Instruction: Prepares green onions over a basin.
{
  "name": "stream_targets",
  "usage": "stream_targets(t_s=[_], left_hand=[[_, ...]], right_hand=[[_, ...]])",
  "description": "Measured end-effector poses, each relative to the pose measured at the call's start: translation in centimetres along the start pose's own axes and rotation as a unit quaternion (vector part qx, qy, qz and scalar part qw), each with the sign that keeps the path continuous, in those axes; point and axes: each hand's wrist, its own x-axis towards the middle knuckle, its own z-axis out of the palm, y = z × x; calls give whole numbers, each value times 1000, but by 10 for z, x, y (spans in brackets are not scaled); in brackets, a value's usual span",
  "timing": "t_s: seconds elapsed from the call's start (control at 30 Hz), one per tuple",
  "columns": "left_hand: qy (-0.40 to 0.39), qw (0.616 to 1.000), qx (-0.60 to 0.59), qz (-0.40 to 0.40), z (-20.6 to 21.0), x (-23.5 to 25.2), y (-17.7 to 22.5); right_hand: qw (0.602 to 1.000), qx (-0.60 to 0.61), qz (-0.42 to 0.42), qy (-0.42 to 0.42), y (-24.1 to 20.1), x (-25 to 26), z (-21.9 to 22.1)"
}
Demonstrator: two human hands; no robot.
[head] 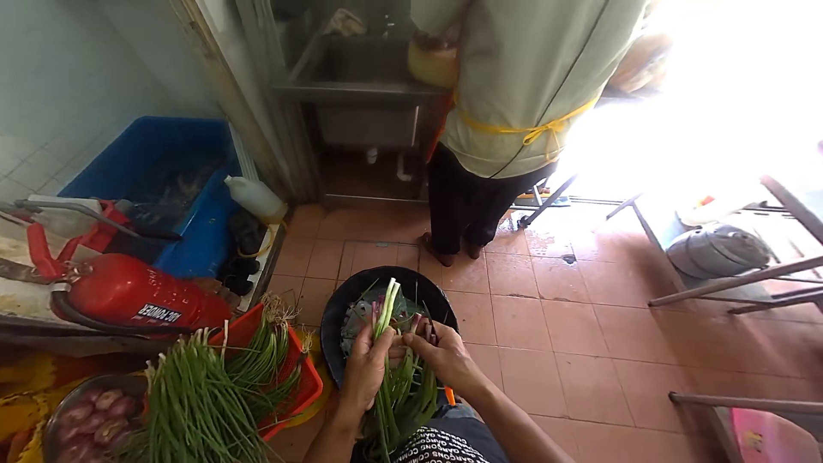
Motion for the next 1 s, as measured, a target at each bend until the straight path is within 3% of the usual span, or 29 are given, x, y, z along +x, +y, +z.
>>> stream_targets(t_s=[0.17, 0.3, 0.43, 0.53, 0.63, 0.73, 1.0], left_hand=[[-50, 978, 184, 90, -3, 2, -5], [-58, 973, 141, 173, 14, 1, -10], [-77, 987, 24, 139, 15, 2, 11], [-173, 981, -75, 43, 3, 8, 18], [-250, 952, -175, -29, -5, 14, 19], [-297, 923, -238, -49, -13, 16, 19], [-403, 877, -251, -66, -21, 23, 22]], right_hand=[[991, 50, -9, 125, -2, 4, 2], [976, -77, -69, 189, -16, 6, 7], [987, 139, -63, 49, -36, 6, -1], [964, 251, -89, -22, -36, 10, -12], [970, 157, -184, -15, -39, 9, -20], [963, 44, -265, -21, -45, 8, -24], [938, -18, -310, -156, -62, 3, -53]])
